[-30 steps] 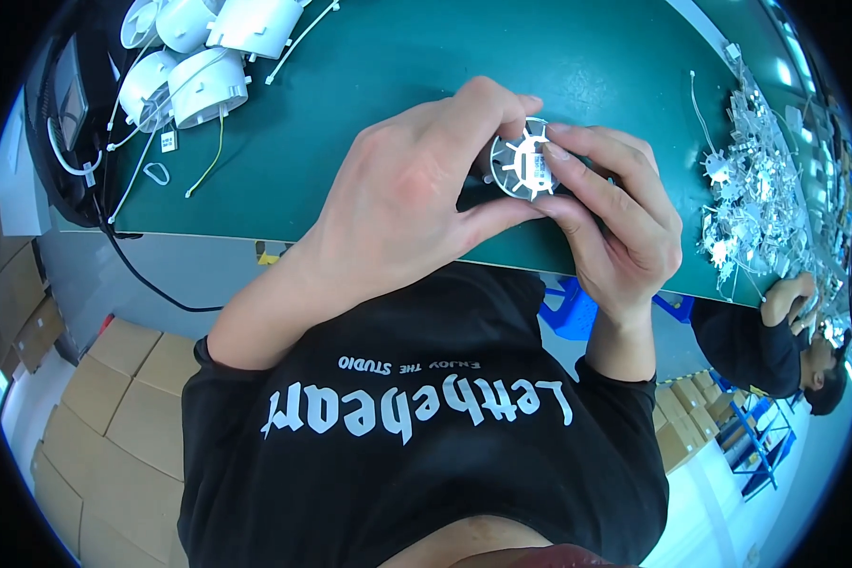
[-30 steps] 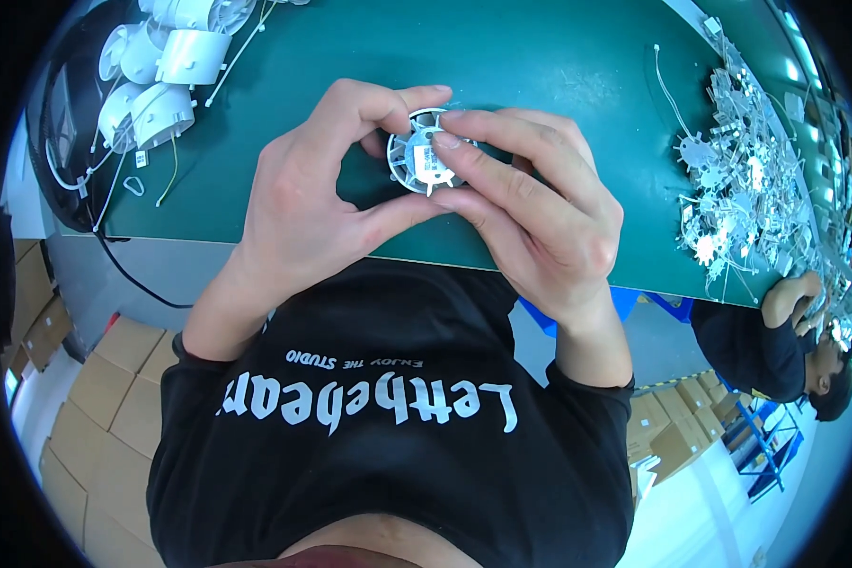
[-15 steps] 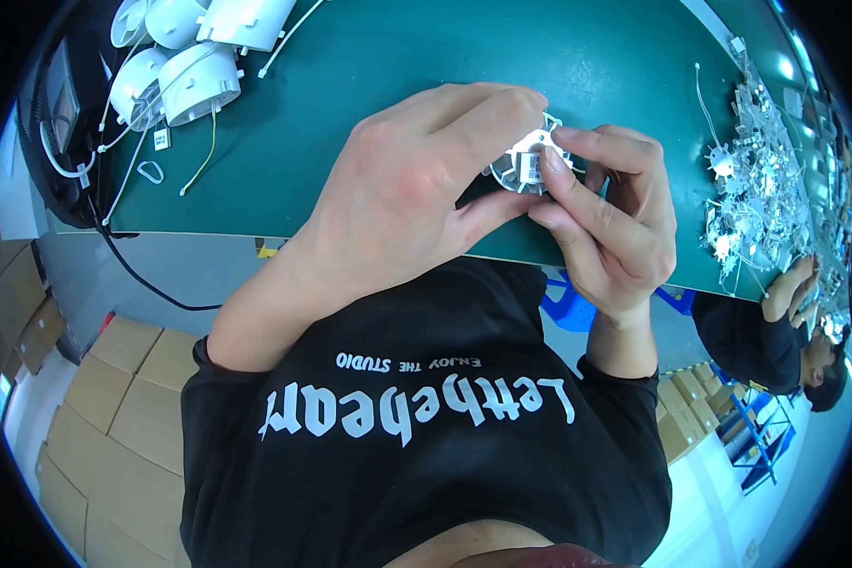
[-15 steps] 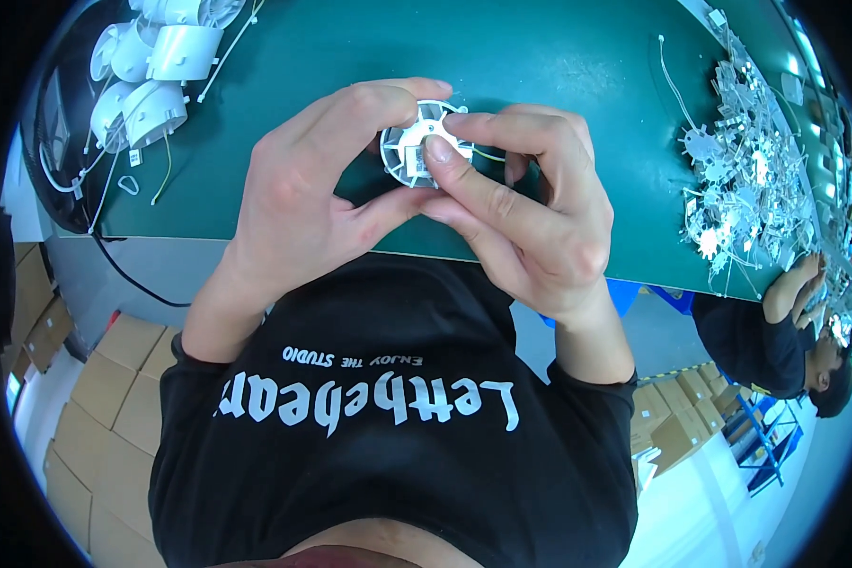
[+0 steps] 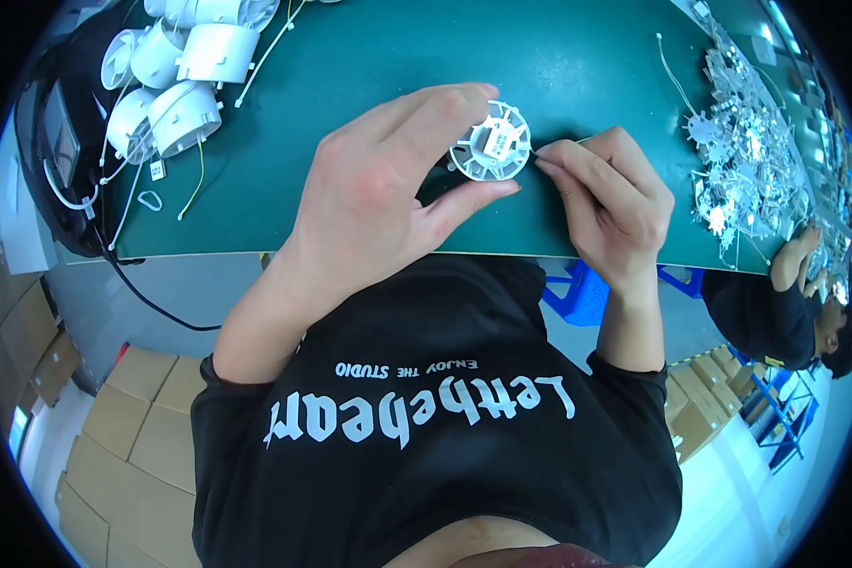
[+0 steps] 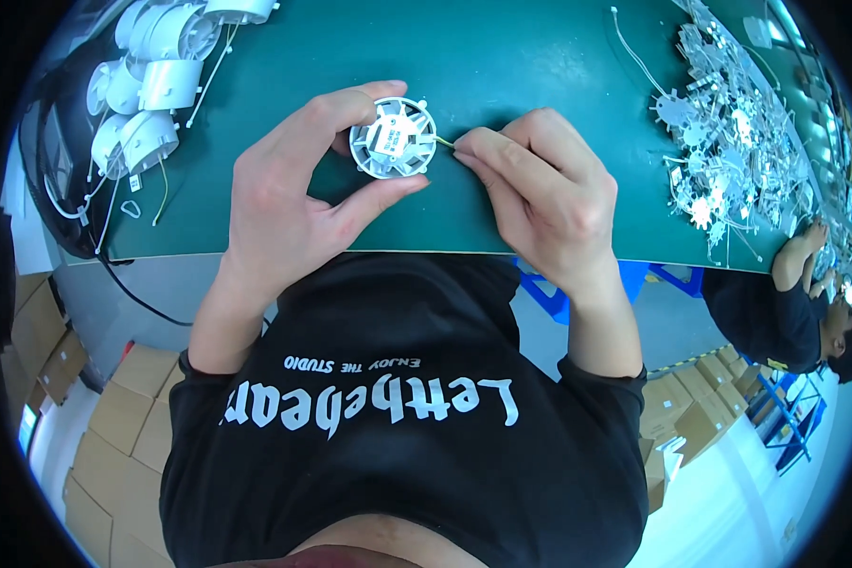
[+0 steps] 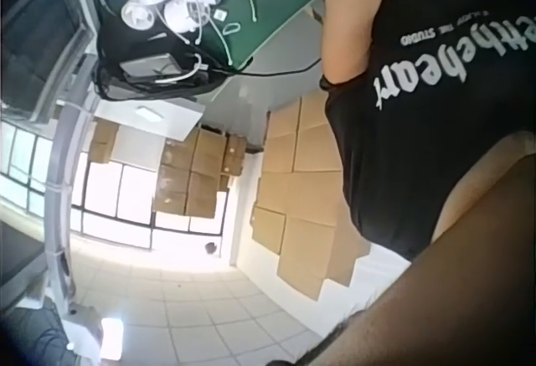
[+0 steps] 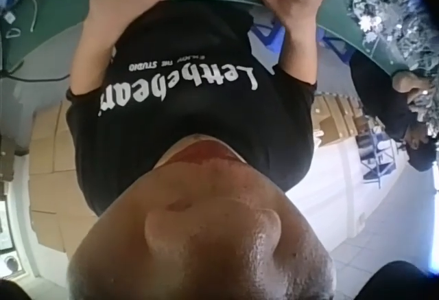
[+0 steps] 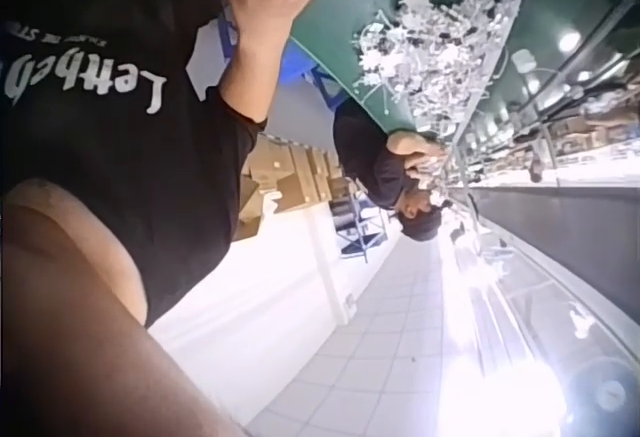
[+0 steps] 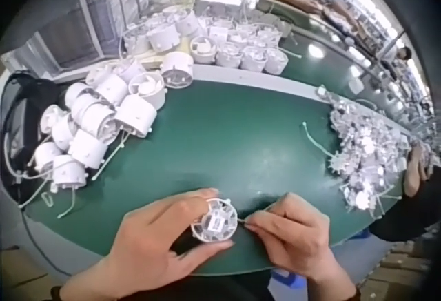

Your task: Assembling decorative lights by inserting star-shaped components into white plastic housings on a production line.

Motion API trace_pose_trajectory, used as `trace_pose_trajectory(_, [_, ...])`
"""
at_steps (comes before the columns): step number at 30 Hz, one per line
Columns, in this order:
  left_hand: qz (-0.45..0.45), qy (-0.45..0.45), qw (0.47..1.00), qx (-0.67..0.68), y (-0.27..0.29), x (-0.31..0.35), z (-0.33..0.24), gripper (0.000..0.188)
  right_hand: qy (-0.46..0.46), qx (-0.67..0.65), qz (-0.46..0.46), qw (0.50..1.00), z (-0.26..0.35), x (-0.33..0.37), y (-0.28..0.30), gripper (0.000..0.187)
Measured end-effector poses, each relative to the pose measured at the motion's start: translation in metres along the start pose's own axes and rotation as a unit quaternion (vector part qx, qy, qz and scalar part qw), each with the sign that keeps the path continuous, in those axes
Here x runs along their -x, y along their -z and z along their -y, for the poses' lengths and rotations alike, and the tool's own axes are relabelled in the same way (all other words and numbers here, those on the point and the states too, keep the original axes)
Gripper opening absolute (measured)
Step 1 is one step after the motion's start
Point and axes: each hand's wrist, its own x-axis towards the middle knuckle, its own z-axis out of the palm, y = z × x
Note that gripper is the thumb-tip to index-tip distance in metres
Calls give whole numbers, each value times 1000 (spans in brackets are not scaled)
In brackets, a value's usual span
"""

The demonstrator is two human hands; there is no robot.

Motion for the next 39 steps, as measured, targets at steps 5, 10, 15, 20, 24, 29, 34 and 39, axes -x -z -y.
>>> trace_pose_trajectory(5, [17, -28, 999, 16, 2, -8, -2, 54, -13, -73, 11, 997, -3, -8, 6, 42])
trace_pose_trajectory(10, [-46, -163, 982, 84, -8, -18, -20, 51, -257, -517, 61, 815, 8, -17, 21, 49])
trace_pose_trajectory(15, [60, 242, 856, 453, 1, -10, -11, 61, -206, -466, 115, 853, -5, -40, 25, 55])
trace_pose_trajectory(20, [-21, 253, 860, 443, -1, -20, -12, 61, -175, -418, 200, 869, -25, -92, 30, 48])
trace_pose_trajectory(24, [-118, 29, 992, 25, 22, -22, -21, 58, -248, -557, -63, 790, -108, -188, 56, 27])
trace_pose_trajectory(29, [-74, -7, 927, -368, 63, -5, -4, 55, -284, -629, -351, 632, -214, -307, 106, 33])
trace_pose_trajectory(34, [-45, 35, 910, -411, 79, 2, 0, 51, -226, -589, -325, 704, -179, -321, 102, 34])
trace_pose_trajectory(39, [-70, 75, 905, -412, 92, 10, 7, 46, -158, -452, -131, 868, -81, -240, 65, 39])
